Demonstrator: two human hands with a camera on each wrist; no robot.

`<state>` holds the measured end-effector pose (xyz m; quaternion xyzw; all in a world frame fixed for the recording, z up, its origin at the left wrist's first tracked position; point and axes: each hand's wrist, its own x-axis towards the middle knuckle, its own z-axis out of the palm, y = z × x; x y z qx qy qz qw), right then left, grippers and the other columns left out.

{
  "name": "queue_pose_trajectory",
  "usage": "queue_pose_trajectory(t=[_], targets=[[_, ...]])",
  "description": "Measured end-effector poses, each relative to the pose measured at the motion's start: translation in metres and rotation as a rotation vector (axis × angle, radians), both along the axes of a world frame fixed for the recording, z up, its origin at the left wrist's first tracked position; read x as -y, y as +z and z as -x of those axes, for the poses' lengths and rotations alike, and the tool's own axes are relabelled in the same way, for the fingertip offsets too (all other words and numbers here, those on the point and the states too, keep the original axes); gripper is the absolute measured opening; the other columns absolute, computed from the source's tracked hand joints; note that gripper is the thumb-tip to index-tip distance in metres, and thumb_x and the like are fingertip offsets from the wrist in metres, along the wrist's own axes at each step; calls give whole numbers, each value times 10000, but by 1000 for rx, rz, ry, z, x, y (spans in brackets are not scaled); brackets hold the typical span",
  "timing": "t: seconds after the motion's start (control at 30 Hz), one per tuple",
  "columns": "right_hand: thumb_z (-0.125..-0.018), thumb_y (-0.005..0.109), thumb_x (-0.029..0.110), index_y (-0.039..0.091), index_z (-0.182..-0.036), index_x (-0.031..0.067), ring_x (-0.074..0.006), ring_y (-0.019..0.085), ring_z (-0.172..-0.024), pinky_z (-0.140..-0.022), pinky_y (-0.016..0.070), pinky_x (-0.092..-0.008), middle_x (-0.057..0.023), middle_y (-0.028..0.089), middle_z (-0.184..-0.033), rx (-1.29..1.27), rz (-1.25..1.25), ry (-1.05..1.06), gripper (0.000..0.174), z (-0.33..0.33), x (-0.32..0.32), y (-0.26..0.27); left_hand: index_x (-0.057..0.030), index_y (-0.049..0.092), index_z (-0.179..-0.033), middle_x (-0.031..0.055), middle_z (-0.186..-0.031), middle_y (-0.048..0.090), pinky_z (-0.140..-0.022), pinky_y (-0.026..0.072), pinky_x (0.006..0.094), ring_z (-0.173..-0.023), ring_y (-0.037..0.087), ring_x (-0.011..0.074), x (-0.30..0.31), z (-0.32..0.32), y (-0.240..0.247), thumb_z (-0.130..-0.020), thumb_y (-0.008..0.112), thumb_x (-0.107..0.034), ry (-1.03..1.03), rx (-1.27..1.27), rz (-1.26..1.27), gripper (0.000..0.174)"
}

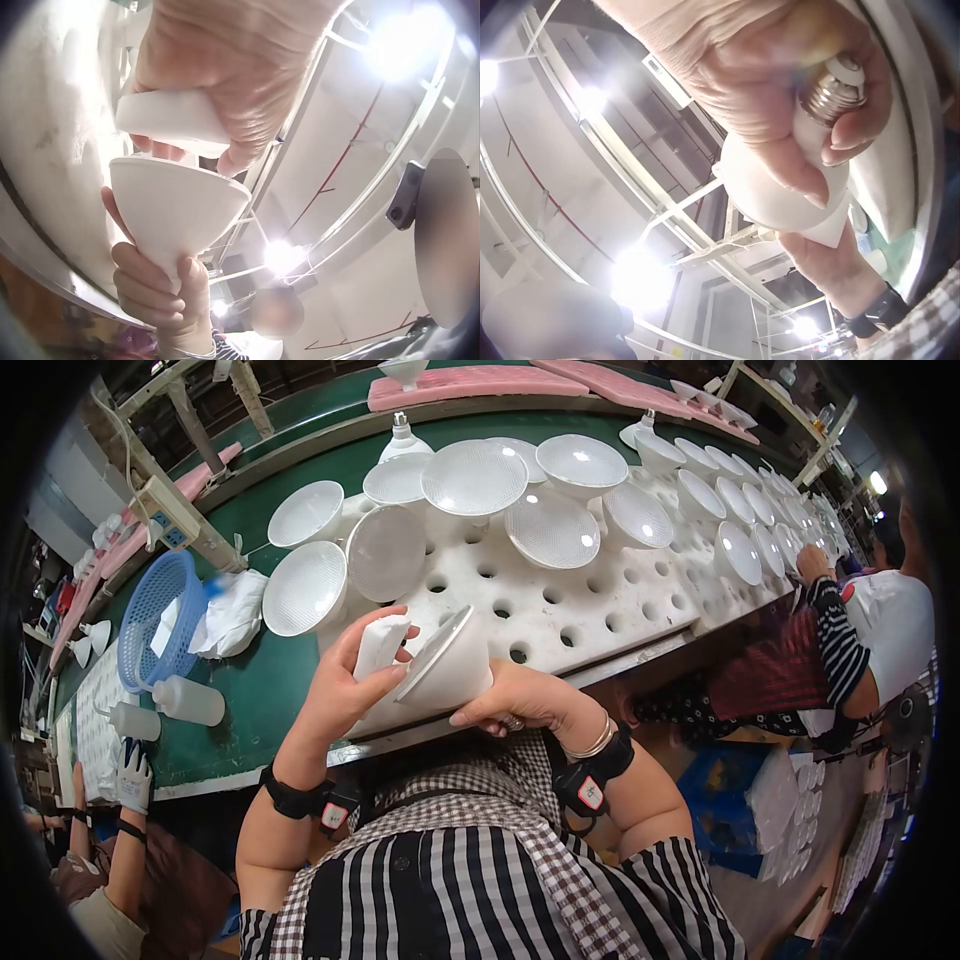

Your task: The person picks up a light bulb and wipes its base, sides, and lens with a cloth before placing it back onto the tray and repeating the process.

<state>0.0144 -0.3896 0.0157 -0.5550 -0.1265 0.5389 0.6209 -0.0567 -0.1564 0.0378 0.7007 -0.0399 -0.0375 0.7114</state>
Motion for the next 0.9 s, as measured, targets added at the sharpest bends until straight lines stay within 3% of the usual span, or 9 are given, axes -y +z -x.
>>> queue_pose_trajectory(t=[0.43,0.5,0.53,0.6,0.63,0.7,0.73,0.8,0.9], targets=[[-775,797,178,499,-1225,-31,-27,480,-485,-390,409,-174,-9,569,-756,-52,43,22,579,-3,-4,8,-55,485,-1393,96,-1260,612,-937,479,335,-1083,566,166,-4,10,1,-803,695,-75,9,4,91,627],[-747,807,202,476,-1251,-53,-153,604,-552,-488,506,-276,-87,645,-810,217,160,4,654,-3,-6,9,-55,493,-1387,88,-1262,610,-927,484,325,-1082,562,160,-3,9,0,-799,689,-47,21,-9,23,620],[-747,807,202,476,-1251,-53,-153,604,-552,-488,506,-276,-87,645,-810,217,160,5,654,0,-6,14,-55,493,-1387,88,-1262,610,-927,484,325,-1082,562,160,-2,9,-2,-799,689,-47,22,-9,22,620],[-735,794,133,431,-1321,-35,-158,628,-623,-550,510,-280,-101,658,-885,842,408,-157,710,9,-8,25,-60,501,-1381,78,-1263,610,-911,488,309,-1075,558,150,1,8,-7,-801,683,-23,30,-24,2,609],[-735,794,133,431,-1321,-35,-158,628,-623,-550,510,-280,-101,658,-885,844,408,-159,710,11,-9,24,-60,501,-1381,78,-1263,610,-911,488,309,-1075,558,150,4,8,-7,-801,683,-23,28,-22,1,609],[-720,788,127,366,-1389,-9,-250,682,-852,-740,530,-348,-136,687,-981,1166,624,-276,802,14,-9,19,-62,500,-1383,74,-1255,611,-898,490,298,-1057,559,146,9,8,-8,-803,677,-6,23,-23,-21,609],[-720,788,127,366,-1389,-9,-250,682,-852,-740,530,-348,-136,687,-981,1166,629,-278,802,16,-8,20,-62,500,-1383,74,-1255,611,-898,490,298,-1057,559,146,10,8,-9,-803,677,-6,18,-21,-18,609],[-714,785,121,393,-1387,11,-288,655,-1031,-880,496,-374,-157,681,-1070,1049,544,-336,787,18,-8,24,-68,507,-1379,73,-1245,614,-893,489,302,-1047,558,144,9,7,-12,-798,692,-23,91,-36,-9,612],[-717,764,102,450,-1353,4,-256,647,-1035,-895,493,-348,-158,661,-1111,937,320,-283,716,17,-1,18,-81,521,-1370,44,-1206,613,-932,451,286,-1048,558,129,1,9,-8,-806,686,-24,3,-17,75,590]])
